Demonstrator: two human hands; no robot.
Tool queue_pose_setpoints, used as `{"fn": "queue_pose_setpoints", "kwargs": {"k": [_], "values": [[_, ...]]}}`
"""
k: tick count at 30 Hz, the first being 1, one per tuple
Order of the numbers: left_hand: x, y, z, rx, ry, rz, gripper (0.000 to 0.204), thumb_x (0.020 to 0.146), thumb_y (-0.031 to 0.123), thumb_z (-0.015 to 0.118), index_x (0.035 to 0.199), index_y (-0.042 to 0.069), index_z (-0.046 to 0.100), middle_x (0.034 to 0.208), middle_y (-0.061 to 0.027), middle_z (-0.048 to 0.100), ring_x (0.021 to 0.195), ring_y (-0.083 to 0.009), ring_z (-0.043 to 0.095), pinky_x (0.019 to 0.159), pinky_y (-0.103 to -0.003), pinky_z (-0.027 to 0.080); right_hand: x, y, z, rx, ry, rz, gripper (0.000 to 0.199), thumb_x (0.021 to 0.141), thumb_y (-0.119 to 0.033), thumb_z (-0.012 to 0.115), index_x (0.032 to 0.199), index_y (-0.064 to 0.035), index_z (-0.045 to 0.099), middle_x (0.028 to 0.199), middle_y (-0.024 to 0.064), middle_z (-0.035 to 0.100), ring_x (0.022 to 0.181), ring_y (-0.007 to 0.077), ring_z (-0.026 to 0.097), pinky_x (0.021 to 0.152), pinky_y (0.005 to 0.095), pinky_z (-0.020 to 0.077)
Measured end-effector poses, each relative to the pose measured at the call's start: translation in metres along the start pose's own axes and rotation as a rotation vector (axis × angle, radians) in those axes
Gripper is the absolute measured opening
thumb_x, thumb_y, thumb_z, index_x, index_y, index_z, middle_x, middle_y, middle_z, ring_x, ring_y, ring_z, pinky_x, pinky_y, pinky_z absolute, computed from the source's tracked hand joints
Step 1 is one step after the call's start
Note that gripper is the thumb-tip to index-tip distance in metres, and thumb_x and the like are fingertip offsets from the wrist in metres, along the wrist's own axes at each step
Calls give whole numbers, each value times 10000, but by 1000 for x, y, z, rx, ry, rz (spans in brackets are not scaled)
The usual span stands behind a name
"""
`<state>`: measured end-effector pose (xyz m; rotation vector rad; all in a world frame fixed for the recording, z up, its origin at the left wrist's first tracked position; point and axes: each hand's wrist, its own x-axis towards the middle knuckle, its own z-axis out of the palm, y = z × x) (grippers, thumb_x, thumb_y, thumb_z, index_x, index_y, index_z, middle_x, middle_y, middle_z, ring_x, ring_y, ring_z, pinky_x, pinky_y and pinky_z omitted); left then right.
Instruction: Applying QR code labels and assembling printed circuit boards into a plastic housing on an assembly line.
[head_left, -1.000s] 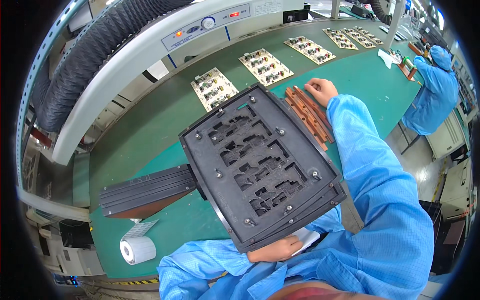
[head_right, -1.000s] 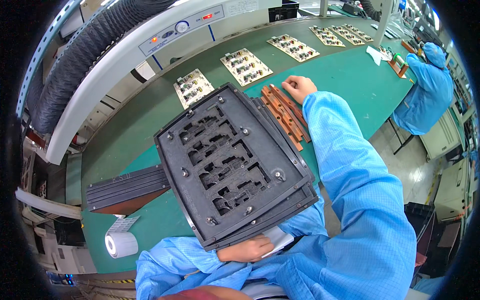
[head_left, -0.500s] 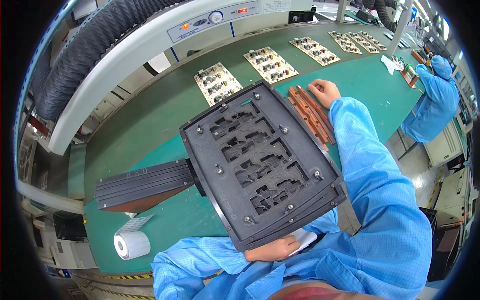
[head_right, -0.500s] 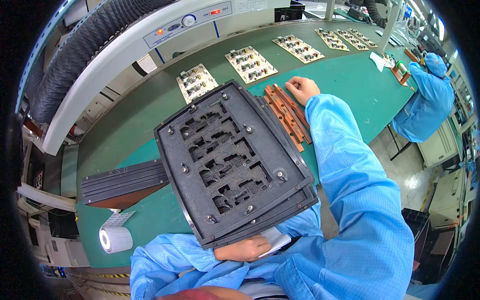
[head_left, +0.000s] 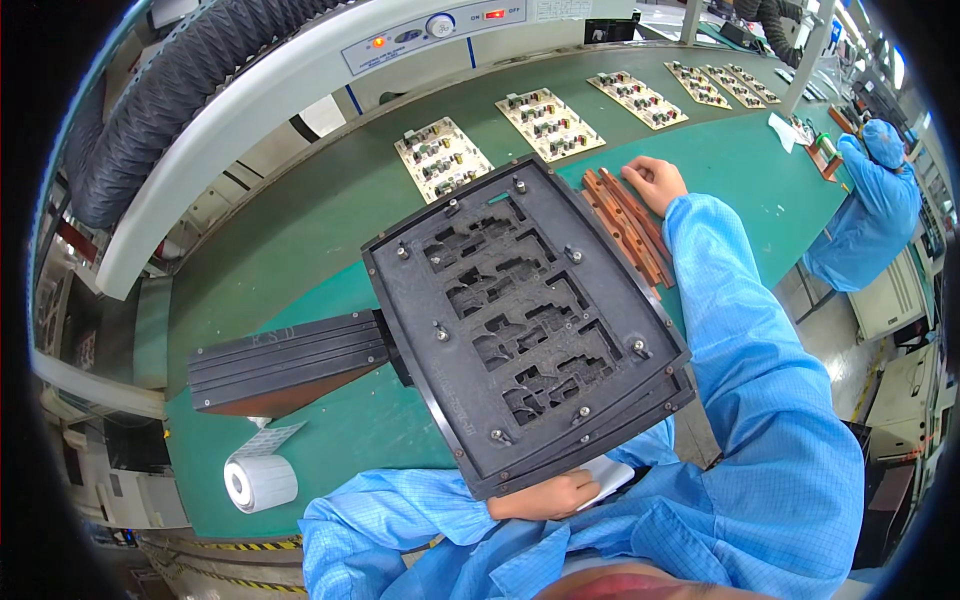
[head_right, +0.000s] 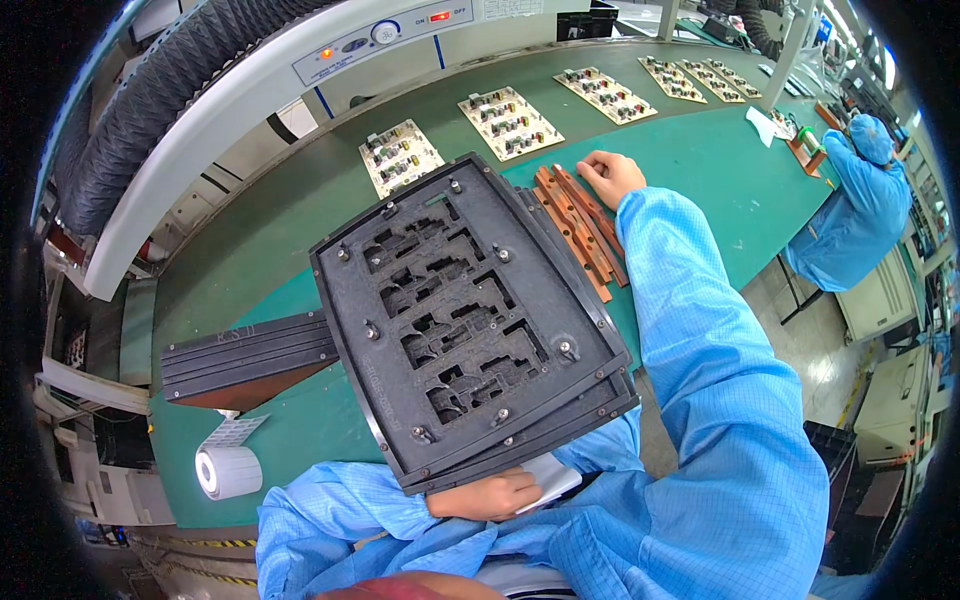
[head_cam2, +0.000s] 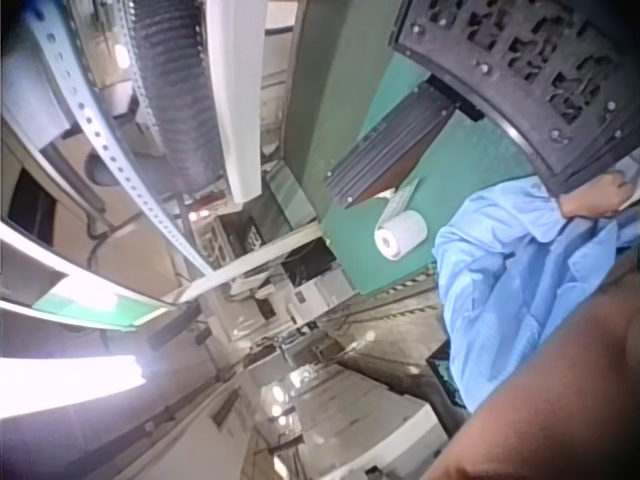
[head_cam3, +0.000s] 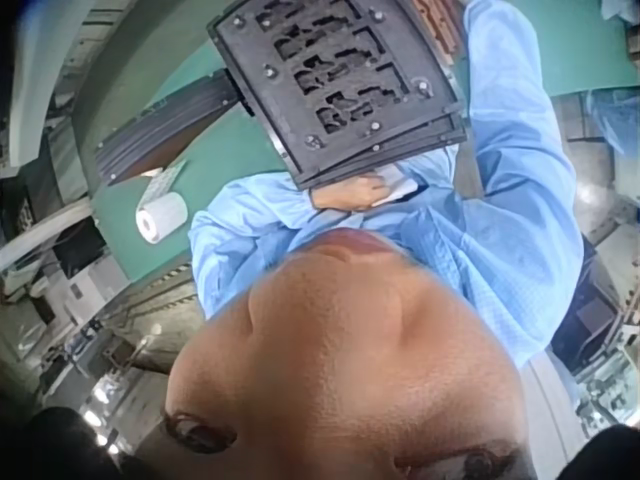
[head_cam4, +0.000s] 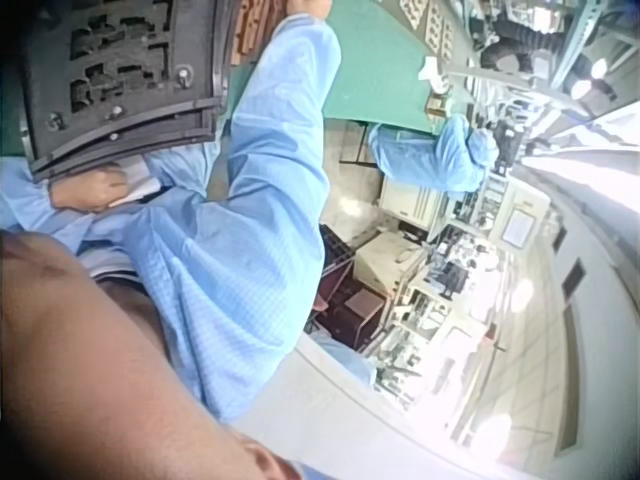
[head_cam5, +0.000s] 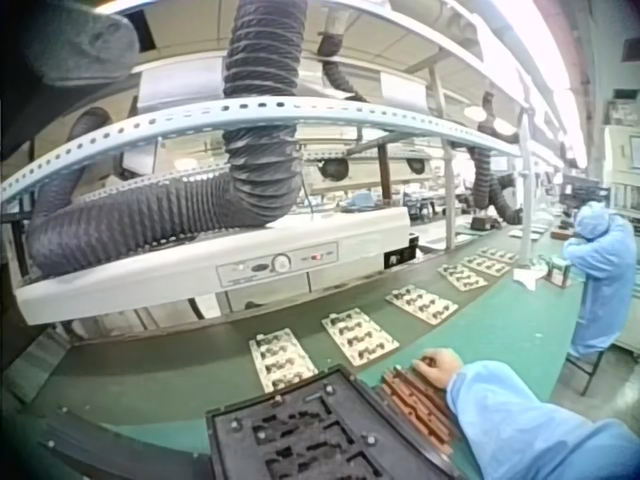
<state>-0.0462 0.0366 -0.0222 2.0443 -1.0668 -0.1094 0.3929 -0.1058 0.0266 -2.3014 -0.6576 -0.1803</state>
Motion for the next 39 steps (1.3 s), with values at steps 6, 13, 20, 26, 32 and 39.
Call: {"fn": "queue_pose_setpoints", "kwargs": {"k": [6,13,20,26,32,39], "values": [[0,0,-2,-10,-6,-2,171,792,79,610,897,5,497,844,-150,509,778,-317,551,709,-407,463,1,3,2,11,2,-3,270,910,-300,675,940,-34,718,658,58,617,598,157,568,590,337,464],[0,1,-1,5,4,1,175,789,86,610,896,6,498,832,-152,515,768,-315,557,707,-408,467,1,6,4,24,9,-10,269,910,-301,676,937,-36,717,644,54,604,584,146,554,582,330,457],[-1,0,-3,-4,-27,-5,180,785,90,603,907,2,504,852,-152,525,788,-320,559,729,-407,474,2,8,6,25,3,0,271,909,-304,677,940,-38,719,645,51,606,583,144,552,583,327,458],[-1,-2,-2,-8,-37,-11,195,785,88,600,933,-6,515,870,-158,533,809,-318,560,744,-404,476,2,5,5,15,2,-7,269,906,-302,680,947,-39,721,656,57,617,589,146,558,590,327,463],[0,0,-4,-5,-27,-5,182,795,89,596,932,-3,521,860,-153,538,793,-315,562,734,-403,475,3,4,5,5,2,-2,267,905,-299,681,945,-38,721,667,64,627,598,151,570,595,329,467],[0,-1,-2,-16,-18,-13,164,813,99,591,923,0,520,852,-150,539,782,-312,565,725,-402,474,2,2,6,15,-5,0,272,903,-302,678,944,-36,720,663,69,627,600,160,579,594,334,470]]}}
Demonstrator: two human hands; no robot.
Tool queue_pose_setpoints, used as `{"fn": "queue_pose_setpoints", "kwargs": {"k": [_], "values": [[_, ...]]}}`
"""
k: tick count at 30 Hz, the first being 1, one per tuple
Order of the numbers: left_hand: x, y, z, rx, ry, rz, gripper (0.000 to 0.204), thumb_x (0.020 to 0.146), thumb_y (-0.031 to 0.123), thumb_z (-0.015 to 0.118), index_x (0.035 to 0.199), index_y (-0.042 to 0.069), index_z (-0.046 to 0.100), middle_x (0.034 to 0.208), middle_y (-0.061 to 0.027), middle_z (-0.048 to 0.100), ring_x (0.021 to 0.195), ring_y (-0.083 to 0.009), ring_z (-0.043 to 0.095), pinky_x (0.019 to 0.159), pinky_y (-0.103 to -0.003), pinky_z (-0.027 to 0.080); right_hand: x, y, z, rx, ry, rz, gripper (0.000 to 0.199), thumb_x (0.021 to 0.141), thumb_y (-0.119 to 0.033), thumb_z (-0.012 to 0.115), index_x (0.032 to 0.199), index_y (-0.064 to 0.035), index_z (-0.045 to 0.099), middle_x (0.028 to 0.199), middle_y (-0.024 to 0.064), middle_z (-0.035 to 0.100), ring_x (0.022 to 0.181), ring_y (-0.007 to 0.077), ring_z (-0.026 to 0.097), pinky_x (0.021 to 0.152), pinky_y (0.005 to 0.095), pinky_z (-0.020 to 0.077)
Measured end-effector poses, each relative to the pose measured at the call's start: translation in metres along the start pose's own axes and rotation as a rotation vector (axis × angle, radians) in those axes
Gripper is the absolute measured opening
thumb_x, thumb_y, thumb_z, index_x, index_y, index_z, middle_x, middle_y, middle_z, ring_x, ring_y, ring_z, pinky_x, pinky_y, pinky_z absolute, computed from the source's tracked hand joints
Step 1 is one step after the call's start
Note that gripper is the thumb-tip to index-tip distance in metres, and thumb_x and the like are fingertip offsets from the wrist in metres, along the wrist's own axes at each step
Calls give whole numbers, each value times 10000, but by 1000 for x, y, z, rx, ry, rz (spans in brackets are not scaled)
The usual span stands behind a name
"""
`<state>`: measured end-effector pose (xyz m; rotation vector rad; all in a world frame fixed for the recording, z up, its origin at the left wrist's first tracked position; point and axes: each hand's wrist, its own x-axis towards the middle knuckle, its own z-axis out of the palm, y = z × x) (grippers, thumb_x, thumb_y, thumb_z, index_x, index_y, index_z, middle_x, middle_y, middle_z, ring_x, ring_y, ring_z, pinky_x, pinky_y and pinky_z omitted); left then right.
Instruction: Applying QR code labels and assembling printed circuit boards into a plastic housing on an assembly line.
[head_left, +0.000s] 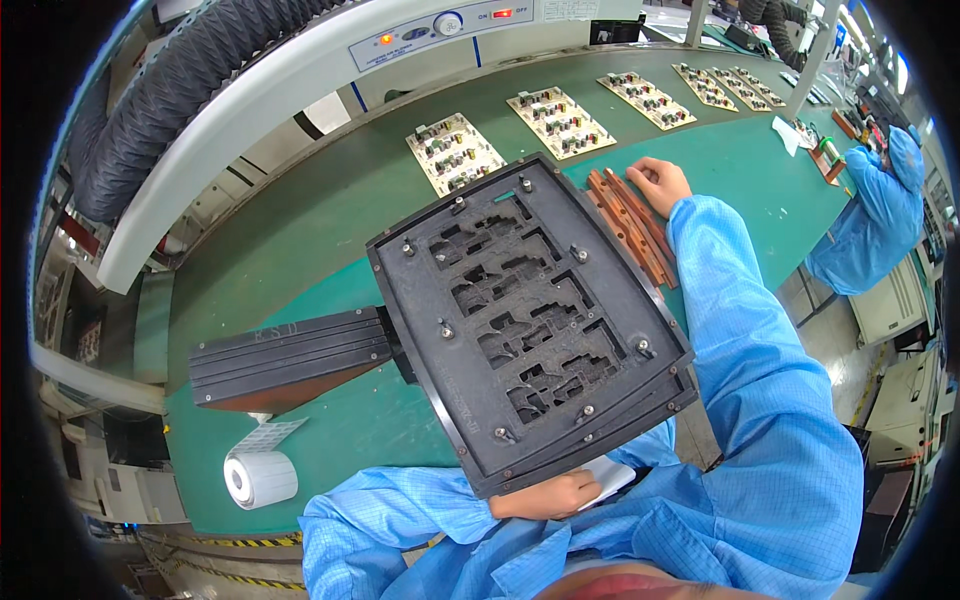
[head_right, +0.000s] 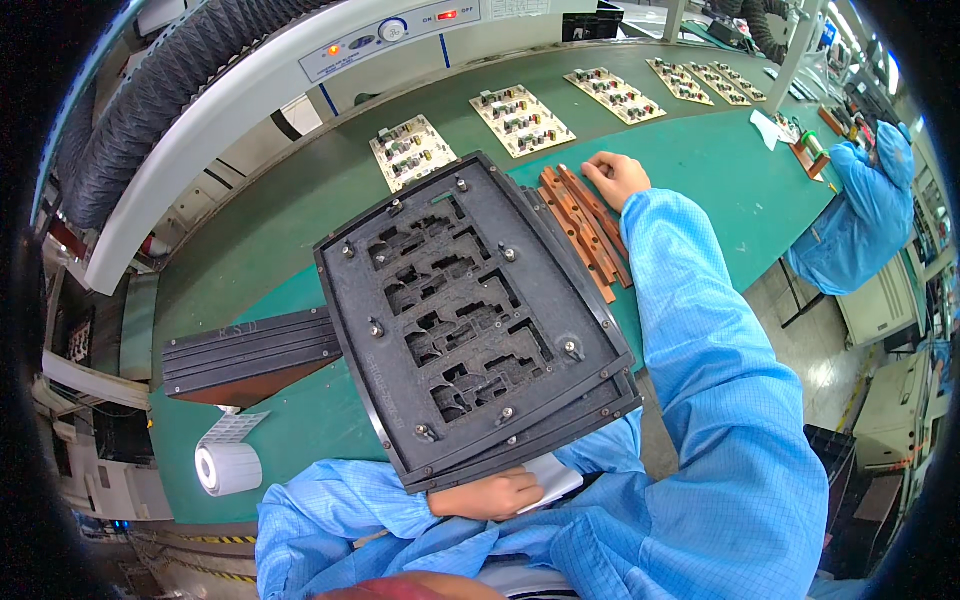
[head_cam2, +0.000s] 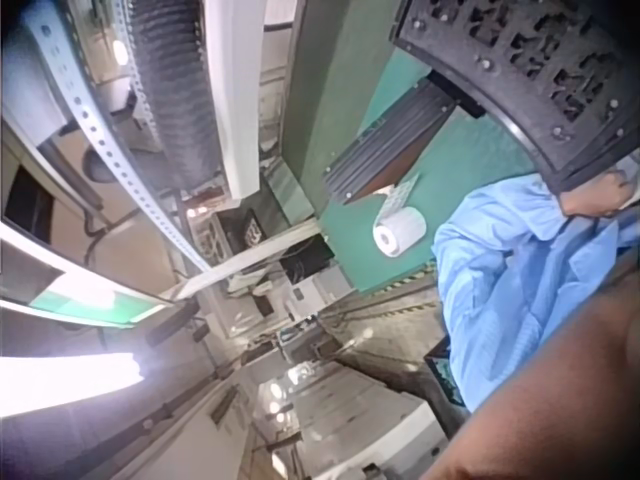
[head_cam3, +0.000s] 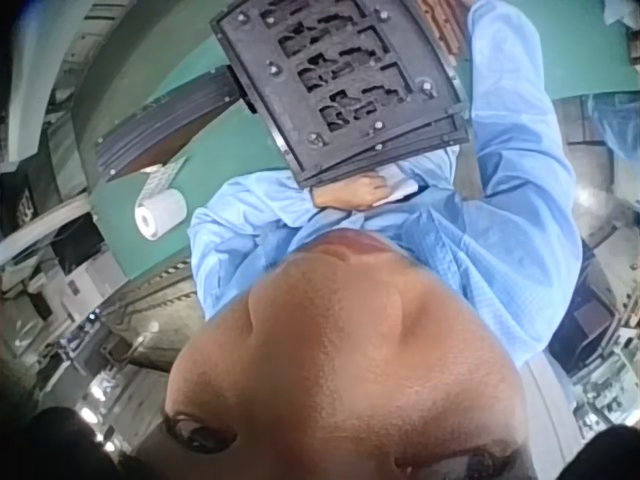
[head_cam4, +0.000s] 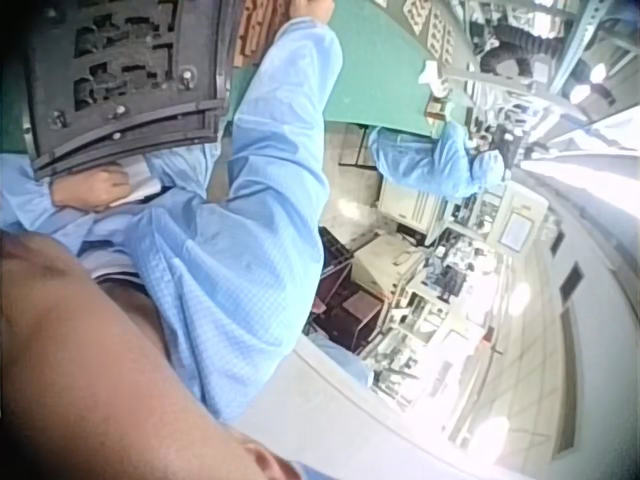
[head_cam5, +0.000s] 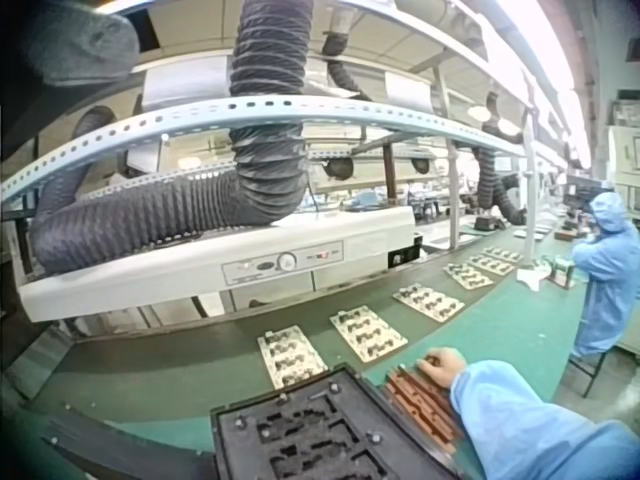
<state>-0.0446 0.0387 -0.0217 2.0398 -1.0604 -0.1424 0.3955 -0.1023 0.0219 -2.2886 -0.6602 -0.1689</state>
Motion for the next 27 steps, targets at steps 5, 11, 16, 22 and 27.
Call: {"fn": "queue_pose_setpoints", "kwargs": {"k": [5,11,16,22,27], "values": [[1,1,-3,2,-7,0,167,809,96,592,925,0,519,854,-153,540,789,-317,565,728,-406,474,1,2,1,-2,1,-9,272,903,-301,678,947,-36,720,656,68,621,593,159,573,591,332,467],[0,-1,-3,37,-39,-9,183,786,86,596,926,-2,517,860,-157,543,798,-324,566,737,-408,475,2,5,4,9,8,-4,271,905,-299,675,952,-36,719,648,65,616,587,154,567,585,329,463],[0,-1,-2,56,-46,-4,202,764,80,606,924,-2,515,862,-157,543,797,-324,565,735,-410,475,3,6,4,8,7,-15,266,909,-298,672,951,-40,719,644,63,607,583,152,558,582,329,457],[1,0,-6,47,-44,0,205,749,76,609,912,-1,511,864,-156,536,801,-323,561,735,-406,473,3,5,5,2,9,-15,266,907,-298,673,949,-39,718,644,61,606,581,150,555,580,331,456],[0,-3,-3,36,-5,14,217,751,77,605,919,-13,500,874,-159,518,816,-322,548,743,-406,464,3,5,6,6,21,-17,263,905,-301,674,945,-45,721,646,61,611,584,154,561,583,334,462]]}}
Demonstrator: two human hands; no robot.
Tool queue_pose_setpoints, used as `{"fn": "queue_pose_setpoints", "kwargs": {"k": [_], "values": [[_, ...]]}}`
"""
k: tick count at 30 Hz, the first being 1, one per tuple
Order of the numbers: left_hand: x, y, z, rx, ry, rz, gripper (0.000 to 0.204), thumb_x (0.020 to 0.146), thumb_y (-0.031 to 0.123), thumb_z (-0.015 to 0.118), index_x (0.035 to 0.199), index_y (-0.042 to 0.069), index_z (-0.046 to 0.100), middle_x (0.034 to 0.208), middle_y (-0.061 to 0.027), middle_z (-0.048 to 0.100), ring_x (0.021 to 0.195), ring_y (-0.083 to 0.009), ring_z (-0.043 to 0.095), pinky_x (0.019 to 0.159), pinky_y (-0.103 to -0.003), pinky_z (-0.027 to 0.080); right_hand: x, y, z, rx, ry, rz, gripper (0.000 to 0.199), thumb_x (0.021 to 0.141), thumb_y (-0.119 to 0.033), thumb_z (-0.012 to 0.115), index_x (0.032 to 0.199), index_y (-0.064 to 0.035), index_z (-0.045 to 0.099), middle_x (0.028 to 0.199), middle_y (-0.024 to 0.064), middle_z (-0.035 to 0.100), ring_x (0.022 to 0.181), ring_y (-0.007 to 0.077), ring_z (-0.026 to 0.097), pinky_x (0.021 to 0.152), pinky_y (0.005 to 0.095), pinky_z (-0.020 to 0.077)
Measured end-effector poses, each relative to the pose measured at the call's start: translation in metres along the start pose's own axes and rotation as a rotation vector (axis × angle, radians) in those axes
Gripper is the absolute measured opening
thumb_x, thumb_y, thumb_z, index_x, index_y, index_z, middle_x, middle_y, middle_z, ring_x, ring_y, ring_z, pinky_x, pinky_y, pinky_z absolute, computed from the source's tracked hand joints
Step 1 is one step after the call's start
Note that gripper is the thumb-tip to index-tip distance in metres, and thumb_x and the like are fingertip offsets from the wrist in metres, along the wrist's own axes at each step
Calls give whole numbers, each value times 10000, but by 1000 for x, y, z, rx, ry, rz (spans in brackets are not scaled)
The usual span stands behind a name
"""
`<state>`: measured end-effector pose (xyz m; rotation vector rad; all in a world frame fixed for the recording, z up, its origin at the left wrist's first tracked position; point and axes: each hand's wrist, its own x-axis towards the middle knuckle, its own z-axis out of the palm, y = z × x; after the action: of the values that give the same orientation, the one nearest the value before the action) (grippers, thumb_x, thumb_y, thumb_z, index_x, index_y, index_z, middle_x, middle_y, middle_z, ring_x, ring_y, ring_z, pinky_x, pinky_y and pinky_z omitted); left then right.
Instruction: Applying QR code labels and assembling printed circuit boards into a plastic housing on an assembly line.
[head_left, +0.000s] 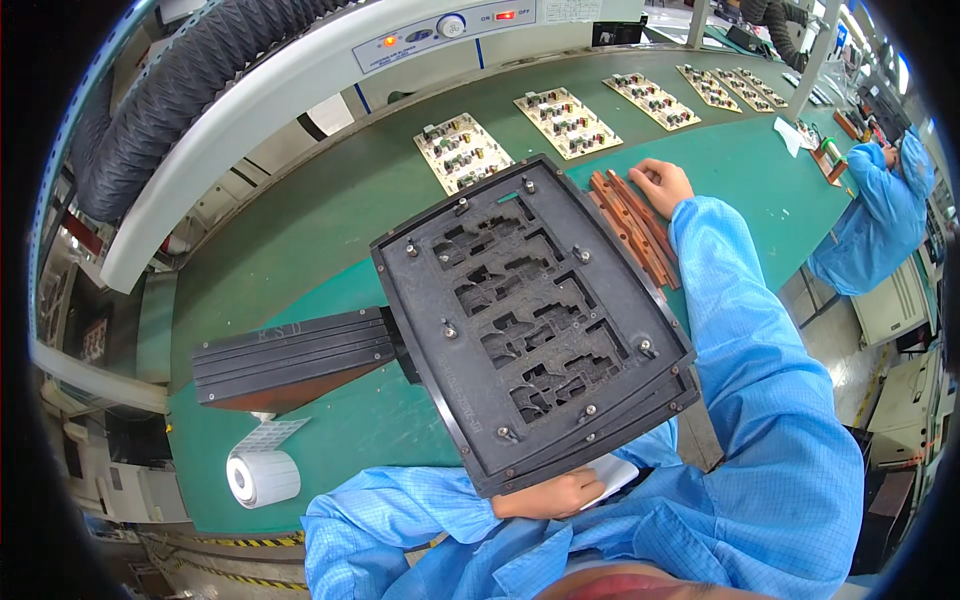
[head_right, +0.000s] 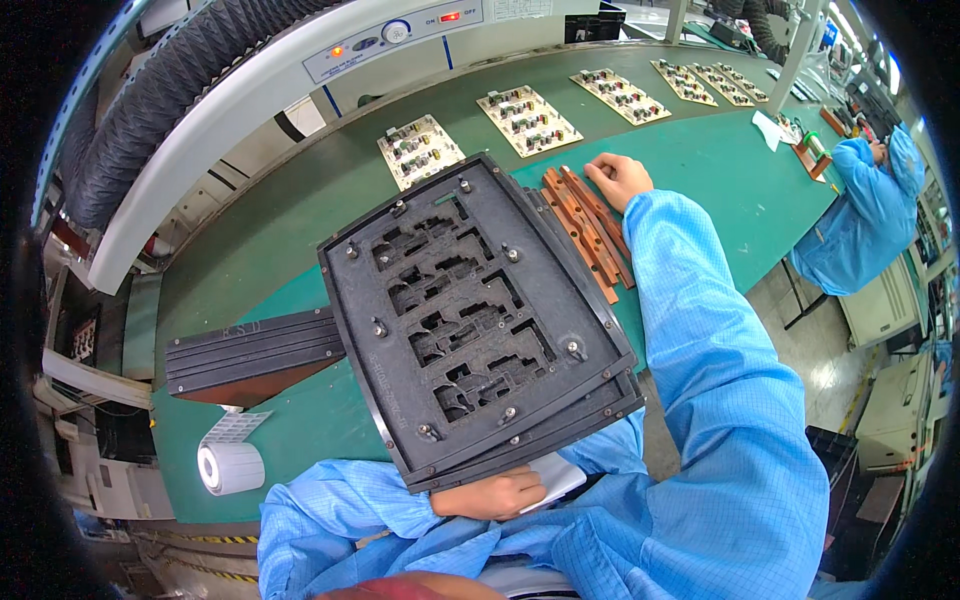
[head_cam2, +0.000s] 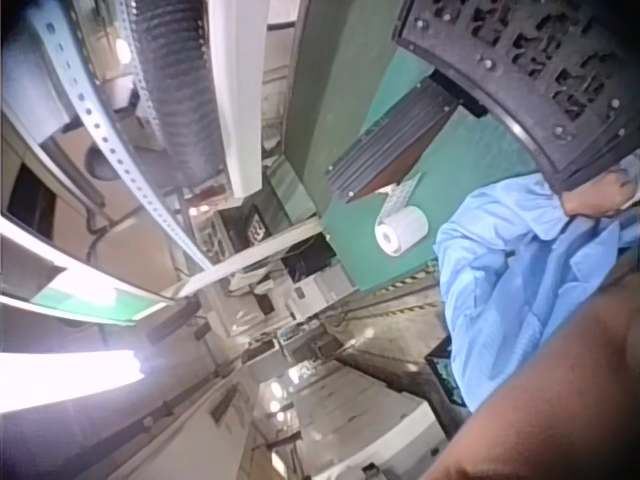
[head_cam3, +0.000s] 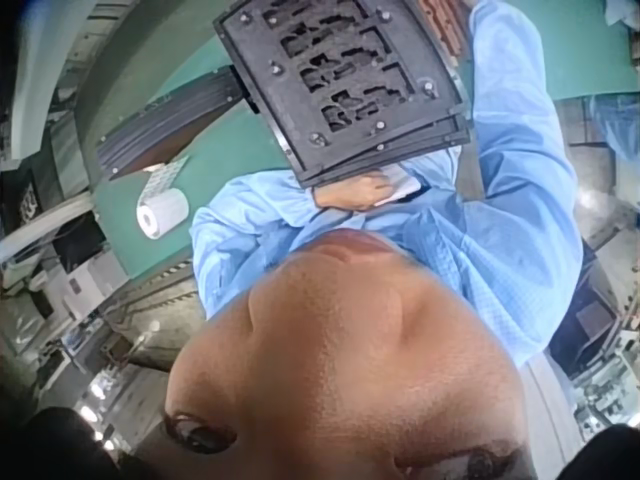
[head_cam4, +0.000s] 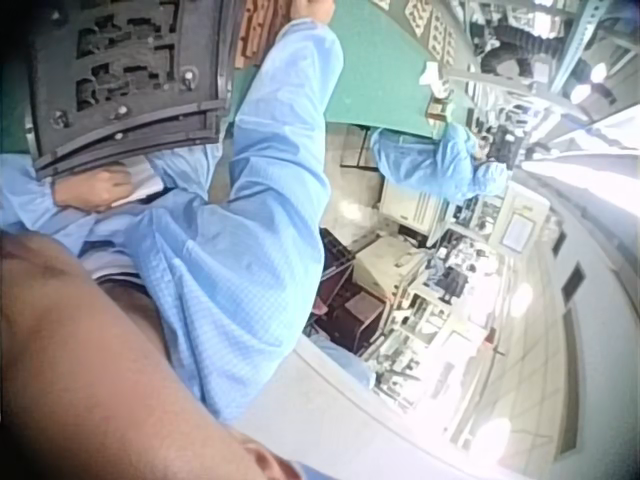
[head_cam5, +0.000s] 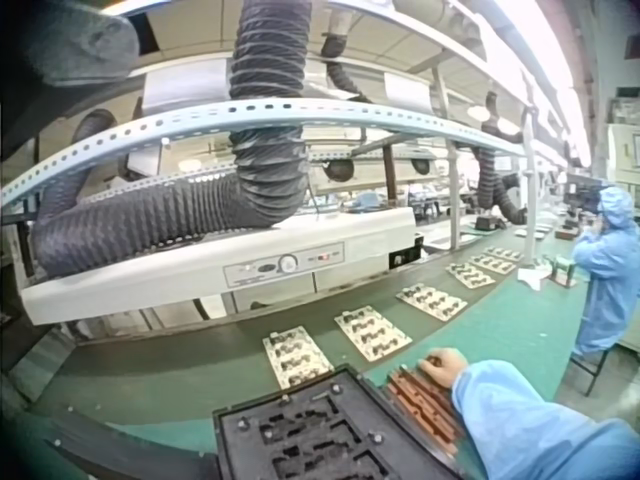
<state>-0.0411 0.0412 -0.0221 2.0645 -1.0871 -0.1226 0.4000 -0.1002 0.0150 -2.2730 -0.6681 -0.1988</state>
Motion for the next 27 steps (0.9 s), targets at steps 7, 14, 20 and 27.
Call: {"fn": "queue_pose_setpoints", "kwargs": {"k": [7,14,20,27], "values": [[0,1,1,-32,-14,3,230,744,80,605,924,-17,498,877,-160,512,823,-327,544,751,-411,462,0,0,-1,-22,-8,8,265,898,-312,679,941,-55,724,666,71,637,601,176,597,598,340,479],[1,0,1,-10,8,10,211,750,87,597,909,-10,500,866,-159,524,807,-332,551,744,-414,469,1,1,0,-21,-6,0,265,894,-312,680,939,-55,726,684,76,654,613,189,614,612,341,490],[-1,-2,1,-4,2,5,199,751,87,597,895,-7,497,855,-161,522,803,-333,551,740,-415,467,0,-2,1,-10,-6,10,264,899,-300,676,950,-45,724,664,69,630,598,170,585,597,339,474],[1,2,1,-7,10,5,173,771,80,596,884,-7,497,849,-160,516,796,-334,547,733,-413,463,1,-1,-2,-3,-13,9,270,903,-298,677,952,-36,721,652,63,613,590,155,564,584,332,460]]}}
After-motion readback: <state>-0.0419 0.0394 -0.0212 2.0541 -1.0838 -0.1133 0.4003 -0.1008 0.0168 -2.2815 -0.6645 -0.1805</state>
